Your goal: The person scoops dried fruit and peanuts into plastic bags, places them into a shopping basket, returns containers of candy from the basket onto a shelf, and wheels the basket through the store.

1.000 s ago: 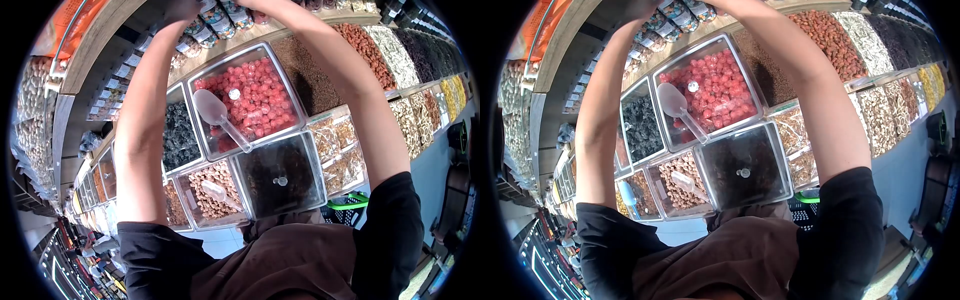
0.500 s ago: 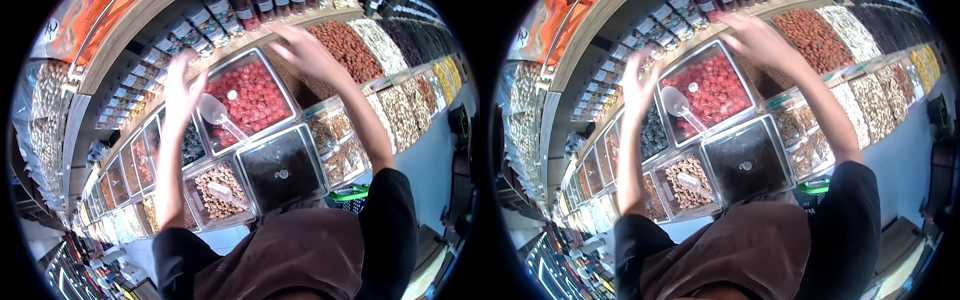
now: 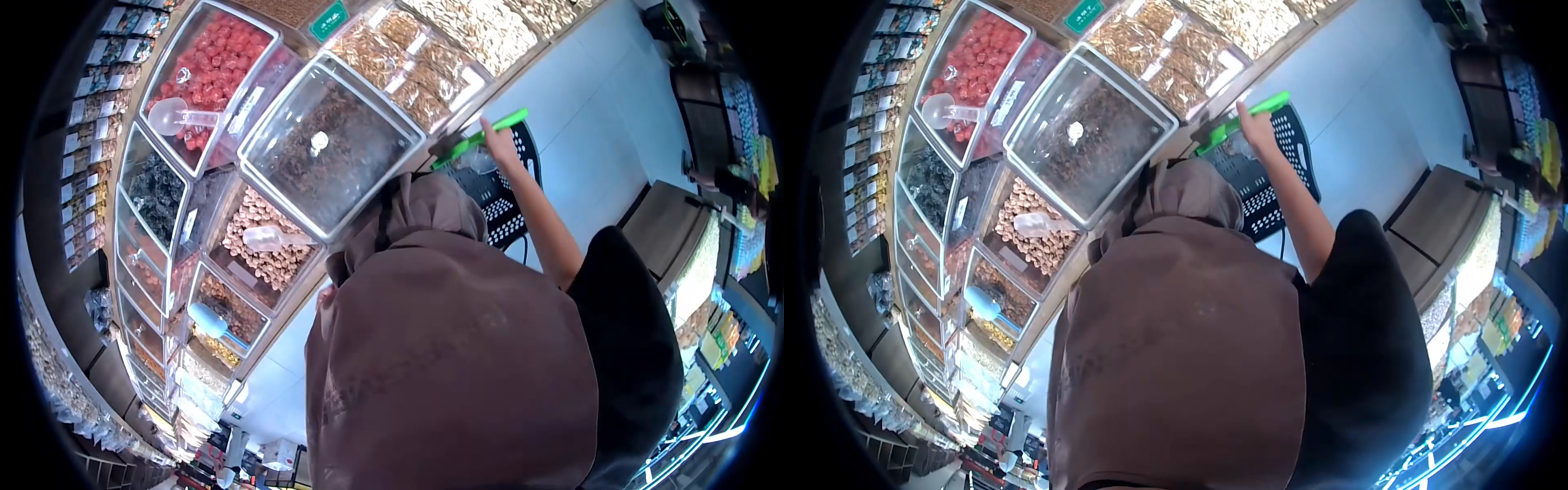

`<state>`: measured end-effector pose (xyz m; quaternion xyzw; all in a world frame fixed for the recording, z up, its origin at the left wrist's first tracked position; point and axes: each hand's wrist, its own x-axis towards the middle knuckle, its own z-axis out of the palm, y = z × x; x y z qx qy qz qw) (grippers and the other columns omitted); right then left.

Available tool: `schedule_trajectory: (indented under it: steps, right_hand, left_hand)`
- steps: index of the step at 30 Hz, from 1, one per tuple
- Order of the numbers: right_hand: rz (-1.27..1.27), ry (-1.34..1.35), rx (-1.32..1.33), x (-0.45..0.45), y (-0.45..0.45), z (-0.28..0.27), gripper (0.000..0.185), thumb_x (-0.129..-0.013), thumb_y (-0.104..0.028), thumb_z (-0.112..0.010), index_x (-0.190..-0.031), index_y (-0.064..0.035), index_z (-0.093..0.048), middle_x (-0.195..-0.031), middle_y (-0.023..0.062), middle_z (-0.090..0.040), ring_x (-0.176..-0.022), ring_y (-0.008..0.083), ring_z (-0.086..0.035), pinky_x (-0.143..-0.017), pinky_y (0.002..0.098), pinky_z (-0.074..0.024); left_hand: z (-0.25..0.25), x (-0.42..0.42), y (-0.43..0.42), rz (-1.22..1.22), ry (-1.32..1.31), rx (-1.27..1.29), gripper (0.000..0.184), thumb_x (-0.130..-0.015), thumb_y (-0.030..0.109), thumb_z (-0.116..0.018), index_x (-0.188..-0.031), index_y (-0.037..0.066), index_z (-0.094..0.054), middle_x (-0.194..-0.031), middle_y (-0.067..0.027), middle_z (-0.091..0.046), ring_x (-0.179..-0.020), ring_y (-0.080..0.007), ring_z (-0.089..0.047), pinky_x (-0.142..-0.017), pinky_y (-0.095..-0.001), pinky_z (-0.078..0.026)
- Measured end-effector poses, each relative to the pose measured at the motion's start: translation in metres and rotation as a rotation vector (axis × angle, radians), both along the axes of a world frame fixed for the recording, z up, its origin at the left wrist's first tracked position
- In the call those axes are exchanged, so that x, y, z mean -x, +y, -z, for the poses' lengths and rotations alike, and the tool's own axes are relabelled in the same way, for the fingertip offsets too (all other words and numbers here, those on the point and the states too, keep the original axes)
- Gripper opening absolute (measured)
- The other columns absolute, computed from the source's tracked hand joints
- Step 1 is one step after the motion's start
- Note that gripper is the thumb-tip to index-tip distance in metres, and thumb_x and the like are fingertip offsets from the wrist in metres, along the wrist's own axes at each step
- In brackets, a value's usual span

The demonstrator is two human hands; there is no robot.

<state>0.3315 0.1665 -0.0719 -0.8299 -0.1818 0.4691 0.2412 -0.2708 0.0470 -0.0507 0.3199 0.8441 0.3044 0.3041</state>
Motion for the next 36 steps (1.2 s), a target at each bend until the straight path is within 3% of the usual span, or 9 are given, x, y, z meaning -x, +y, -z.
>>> schedule_trajectory:
  steps: [2, 3, 8, 11, 17, 26, 28, 33, 36]
  right_hand:
    - [0.573, 0.216, -0.224, 0.026, 0.019, 0.003, 0.048, -0.094, -0.034, -0.061, -0.109, 0.0111, -0.054, -0.095, 0.0196, -0.066, -0.084, 0.0273, -0.071, -0.07, 0.0383, -0.0574]
    - [0.615, 0.224, -0.33, 0.03, 0.023, 0.016, 0.031, -0.094, -0.021, -0.058, -0.095, 0.0098, -0.059, -0.082, 0.0174, -0.067, -0.072, 0.0294, -0.071, -0.064, 0.0404, -0.0572]
    - [0.51, 0.304, -0.415, 0.053, 0.026, -0.018, 0.016, -0.089, -0.005, -0.05, -0.088, 0.0092, -0.058, -0.082, 0.0204, -0.068, -0.073, 0.0297, -0.071, -0.063, 0.0396, -0.0582]
    - [0.39, 0.388, -0.397, 0.057, 0.018, -0.023, 0.02, -0.095, -0.006, -0.048, -0.101, 0.0127, -0.05, -0.09, 0.0215, -0.066, -0.08, 0.0316, -0.071, -0.071, 0.0428, -0.0597]
    - [0.261, 0.319, -0.375, 0.074, 0.001, -0.018, 0.026, -0.096, -0.009, -0.048, -0.112, 0.0096, -0.042, -0.093, 0.0218, -0.066, -0.077, 0.0309, -0.07, -0.071, 0.0446, -0.0594]
    - [-0.029, 0.397, -0.31, 0.091, -0.08, -0.01, 0.024, -0.094, -0.013, -0.052, -0.106, 0.0066, -0.046, -0.075, 0.0192, -0.063, -0.065, 0.0305, -0.068, -0.059, 0.0425, -0.0571]
    - [-0.164, 0.182, -0.328, 0.108, -0.124, -0.026, 0.023, -0.092, -0.013, -0.053, -0.106, 0.0042, -0.047, -0.068, 0.0155, -0.062, -0.058, 0.0272, -0.066, -0.053, 0.0408, -0.0537]
    - [-0.009, 0.059, -0.205, 0.134, -0.251, -0.021, 0.025, -0.087, -0.019, -0.06, -0.067, -0.0035, -0.058, -0.057, 0.0071, -0.055, -0.045, 0.016, -0.054, -0.041, 0.0325, -0.0414]
    - [-0.247, -0.343, -0.15, 0.112, -0.311, 0.007, 0.027, -0.084, -0.023, -0.064, -0.075, 0.0022, -0.063, -0.063, 0.0131, -0.062, -0.051, 0.0211, -0.06, -0.047, 0.0362, -0.0459]
  left_hand:
    - [-0.025, -0.019, 0.023, 0.069, 0.003, -0.084, 0.015, -0.082, 0.003, -0.08, -0.072, 0.0, -0.069, -0.071, -0.0069, -0.07, -0.063, -0.0095, -0.061, -0.065, -0.0246, -0.051]
    - [-0.035, -0.024, 0.029, 0.09, -0.002, -0.11, 0.014, -0.082, 0.004, -0.079, -0.072, 0.0, -0.07, -0.071, -0.007, -0.07, -0.063, -0.0094, -0.061, -0.064, -0.0245, -0.051]
    - [-0.026, 0.017, -0.004, 0.161, -0.103, -0.112, 0.014, -0.083, 0.01, -0.079, -0.076, 0.0, -0.073, -0.071, -0.0069, -0.071, -0.064, -0.0099, -0.062, -0.064, -0.0262, -0.05]
    - [0.058, 0.07, -0.06, 0.234, -0.157, 0.034, 0.017, -0.085, 0.014, -0.078, -0.076, 0.0, -0.073, -0.071, -0.0063, -0.071, -0.067, -0.0111, -0.064, -0.065, -0.029, -0.05]
    - [0.025, 0.032, -0.093, 0.234, -0.149, 0.149, 0.016, -0.086, 0.015, -0.076, -0.079, 0.0, -0.073, -0.072, -0.0063, -0.071, -0.068, -0.0114, -0.064, -0.065, -0.0293, -0.05]
    - [0.039, 0.035, -0.194, 0.156, -0.233, 0.087, 0.016, -0.087, 0.016, -0.074, -0.084, 0.0, -0.073, -0.073, -0.0063, -0.07, -0.069, -0.0117, -0.064, -0.065, -0.0298, -0.05]
    - [0.051, 0.042, -0.236, 0.116, -0.251, 0.098, 0.016, -0.087, 0.016, -0.074, -0.085, 0.0, -0.073, -0.073, -0.0063, -0.07, -0.069, -0.0118, -0.064, -0.065, -0.0299, -0.05]
    - [0.088, 0.054, -0.34, 0.087, -0.267, 0.184, 0.017, -0.088, 0.017, -0.073, -0.087, 0.0, -0.073, -0.074, -0.0063, -0.07, -0.069, -0.012, -0.064, -0.065, -0.0301, -0.05]
    - [0.112, 0.059, -0.397, 0.166, -0.239, 0.258, 0.017, -0.088, 0.017, -0.072, -0.089, 0.0, -0.073, -0.074, -0.0063, -0.07, -0.07, -0.0121, -0.064, -0.065, -0.0303, -0.05]
